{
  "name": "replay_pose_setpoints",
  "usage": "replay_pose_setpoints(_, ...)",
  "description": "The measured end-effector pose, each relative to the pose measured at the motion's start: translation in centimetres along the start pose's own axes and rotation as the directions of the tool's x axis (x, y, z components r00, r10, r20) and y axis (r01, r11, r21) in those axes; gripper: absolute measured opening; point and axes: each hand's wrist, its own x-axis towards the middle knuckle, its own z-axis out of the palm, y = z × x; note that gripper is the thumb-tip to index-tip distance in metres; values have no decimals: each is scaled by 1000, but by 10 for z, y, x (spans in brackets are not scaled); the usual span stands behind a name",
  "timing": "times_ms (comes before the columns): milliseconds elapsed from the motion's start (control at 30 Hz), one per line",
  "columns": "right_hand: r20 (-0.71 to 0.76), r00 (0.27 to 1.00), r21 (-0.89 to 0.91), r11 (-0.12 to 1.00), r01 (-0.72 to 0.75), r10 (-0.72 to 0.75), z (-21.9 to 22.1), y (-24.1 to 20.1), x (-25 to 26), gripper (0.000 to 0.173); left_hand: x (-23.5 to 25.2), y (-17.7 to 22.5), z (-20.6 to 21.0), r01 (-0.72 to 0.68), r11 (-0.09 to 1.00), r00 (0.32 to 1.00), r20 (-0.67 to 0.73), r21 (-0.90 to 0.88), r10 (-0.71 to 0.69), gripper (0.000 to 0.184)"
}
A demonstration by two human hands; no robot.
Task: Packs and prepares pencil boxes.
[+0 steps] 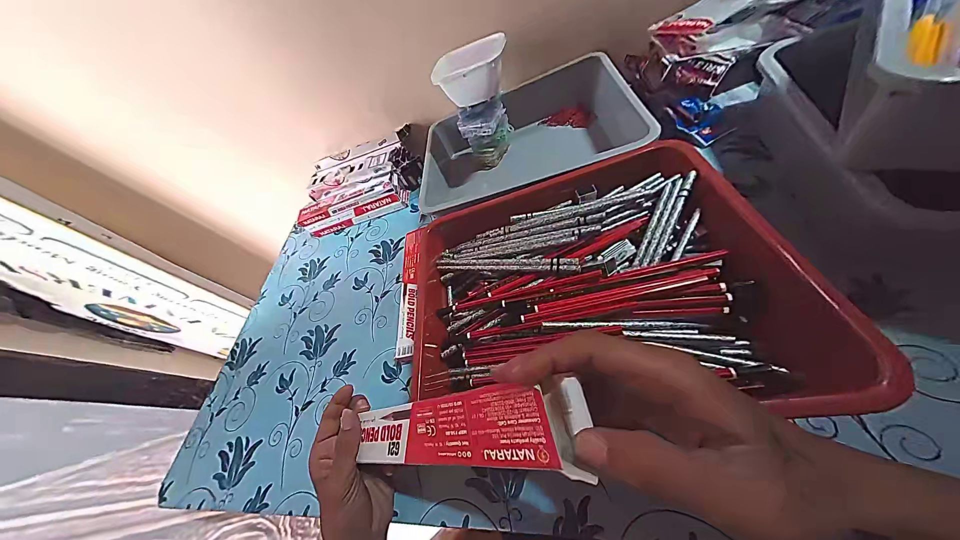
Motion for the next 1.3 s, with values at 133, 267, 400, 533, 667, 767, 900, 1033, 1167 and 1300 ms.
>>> replay_pose_setpoints(133, -18, 1000, 40, 999, 24, -23, -1, 2, -1, 36, 1, -1, -2, 12, 998, 1000, 18, -55, -11, 21)
replay_pose_setpoints(267, -44, 997, 41, 997, 68, -66, 3, 3, -1, 34, 1, 0, -1, 24, 999, 1000, 4, -39, -24, 25)
replay_pose_setpoints(400, -16, 996, -31, 996, 86, -86, 5, 4, -1, 50, 2, 0, -3, 23, 997, 1000, -2, -68, -23, 25)
replay_pose_setpoints(533, -36, 996, -83, 993, 81, -85, 8, 5, -3, 38, 1, 0, -1, 13, 998, 1000, 0, -65, -13, 26)
replay_pose_setpoints(667, -27, 997, -33, 997, 73, -73, 6, 4, -3, 31, 1, -1, -1, 10, 997, 1000, -1, -76, -10, 26)
replay_pose_setpoints(767, -49, 996, -11, 998, 68, -69, 7, 5, -3, 27, 1, -1, -1, 9, 998, 1000, -3, -69, -10, 23)
replay_pose_setpoints(900, -108, 993, -41, 998, 44, -48, 9, 5, -3, 28, 0, 0, 0, -19, 999, 1000, 5, -40, 20, 23)
replay_pose_setpoints(1033, -196, 981, -12, 1000, 3, -6, 12, 3, -1, 37, -1, 0, 0, -63, 998, 998, -20, -6, 63, 25)
replay_pose_setpoints(1167, -265, 963, 19, 999, -48, 52, 13, 2, 0, 40, -2, -1, 2, -153, 988, 988, -36, 17, 153, 24)
replay_pose_setpoints(1300, -326, 939, 29, 994, -105, 108, 13, 0, 2, 41, -4, 1, 5, -225, 971, 971, -63, 82, 231, 29)
